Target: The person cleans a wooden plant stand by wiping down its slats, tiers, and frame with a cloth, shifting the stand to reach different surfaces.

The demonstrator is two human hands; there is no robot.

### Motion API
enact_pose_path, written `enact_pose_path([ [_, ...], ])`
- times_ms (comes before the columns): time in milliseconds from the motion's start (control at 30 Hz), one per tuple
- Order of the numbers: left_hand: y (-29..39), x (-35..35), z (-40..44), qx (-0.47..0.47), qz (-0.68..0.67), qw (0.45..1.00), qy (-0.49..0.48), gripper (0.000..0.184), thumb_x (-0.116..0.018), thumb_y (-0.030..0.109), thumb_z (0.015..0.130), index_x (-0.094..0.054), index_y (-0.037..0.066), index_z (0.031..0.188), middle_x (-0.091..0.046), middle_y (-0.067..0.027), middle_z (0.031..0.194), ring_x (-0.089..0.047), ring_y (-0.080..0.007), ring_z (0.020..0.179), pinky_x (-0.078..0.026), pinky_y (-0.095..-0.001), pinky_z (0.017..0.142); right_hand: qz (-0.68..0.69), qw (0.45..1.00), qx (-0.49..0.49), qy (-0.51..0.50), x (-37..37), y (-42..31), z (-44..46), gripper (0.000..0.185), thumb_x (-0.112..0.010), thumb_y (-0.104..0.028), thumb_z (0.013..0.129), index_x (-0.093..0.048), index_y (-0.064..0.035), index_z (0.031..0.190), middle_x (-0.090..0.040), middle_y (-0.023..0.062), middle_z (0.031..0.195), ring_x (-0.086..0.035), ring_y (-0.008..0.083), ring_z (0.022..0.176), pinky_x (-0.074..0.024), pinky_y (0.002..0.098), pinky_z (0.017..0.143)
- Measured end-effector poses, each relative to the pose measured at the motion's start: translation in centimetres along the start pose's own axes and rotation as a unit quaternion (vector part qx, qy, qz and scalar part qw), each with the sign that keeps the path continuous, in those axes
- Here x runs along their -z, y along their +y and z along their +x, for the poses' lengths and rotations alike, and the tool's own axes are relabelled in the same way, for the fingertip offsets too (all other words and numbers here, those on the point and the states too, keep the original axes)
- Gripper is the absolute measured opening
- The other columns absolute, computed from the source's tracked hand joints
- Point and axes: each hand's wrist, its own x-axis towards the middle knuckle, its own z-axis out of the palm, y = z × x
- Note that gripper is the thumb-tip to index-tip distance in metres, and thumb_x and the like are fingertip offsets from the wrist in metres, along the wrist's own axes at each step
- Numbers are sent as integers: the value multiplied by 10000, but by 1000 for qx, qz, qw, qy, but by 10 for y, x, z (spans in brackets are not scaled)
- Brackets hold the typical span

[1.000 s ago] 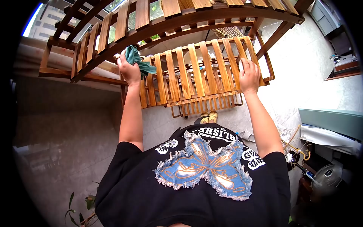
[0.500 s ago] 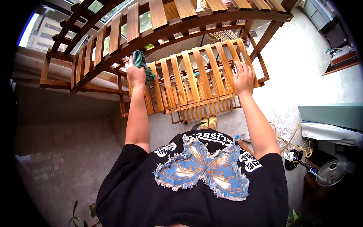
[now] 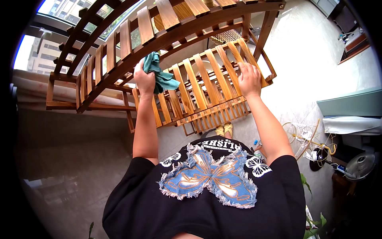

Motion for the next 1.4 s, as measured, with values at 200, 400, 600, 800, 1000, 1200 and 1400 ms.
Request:
enact_pose_path([
  [200, 3, -56, -14, -26, 179, 983, -23, 597, -754, 38, 776, -601, 131, 1345, -620, -168, 1208, -696, -390, 982, -597, -431, 814, 13, 1000, -1, 8, 0, -2, -1, 504, -616, -87, 862, -588, -168, 1358, -605, 84, 1293, -543, 298, 1240, -390, 456, 1115],
  [400, -3, -41, 9, 10, -49, 991, -123, 476, -620, 0, 775, -675, 19, 1248, -699, -222, 1103, -676, -393, 1031, -528, -403, 936, 14, 1000, -6, 15, -3, -2, -2, 481, -607, -104, 879, -593, -173, 1355, -601, 95, 1300, -535, 306, 1252, -383, 462, 1119],
  [600, 44, -29, 11, -102, -38, 993, -38, 541, -663, -52, 737, -648, 51, 1267, -662, -187, 1189, -648, -402, 1082, -520, -436, 986, 14, 1000, -6, 12, 2, -7, -1, 474, -589, -106, 886, -596, -168, 1356, -607, 99, 1295, -539, 303, 1253, -387, 457, 1120],
  [800, 44, -83, 4, 0, 73, 993, -97, 573, -708, 6, 768, -587, 79, 1323, -616, -208, 1221, -666, -429, 1009, -565, -470, 899, 3, 1000, -3, 17, -2, -7, 0, 463, -587, -114, 880, -607, -161, 1340, -613, 97, 1283, -548, 296, 1245, -393, 455, 1116],
  [1000, 90, -55, 18, -123, -77, 983, -113, 602, -670, -55, 721, -628, 57, 1311, -668, -186, 1187, -632, -381, 1127, -505, -409, 1000, 15, 1000, -9, 15, 1, -8, 1, 472, -588, -111, 872, -606, -159, 1341, -610, 94, 1293, -551, 291, 1243, -387, 448, 1126],
  [1200, 83, -111, 23, -150, 169, 970, -93, 487, -686, -3, 839, -626, 124, 1306, -605, -191, 1124, -711, -385, 852, -609, -434, 700, 16, 1000, -12, 7, 1, -9, 0, 481, -583, -88, 880, -599, -151, 1356, -609, 85, 1315, -546, 290, 1256, -398, 447, 1114],
  [1400, 95, -97, 27, -128, -13, 981, -144, 586, -700, -23, 751, -608, 76, 1322, -622, -174, 1122, -637, -377, 1045, -543, -447, 938, 17, 999, -26, -13, -1, -14, -1, 497, -578, -127, 892, -588, -159, 1388, -582, 92, 1366, -503, 279, 1318, -334, 451, 1182],
])
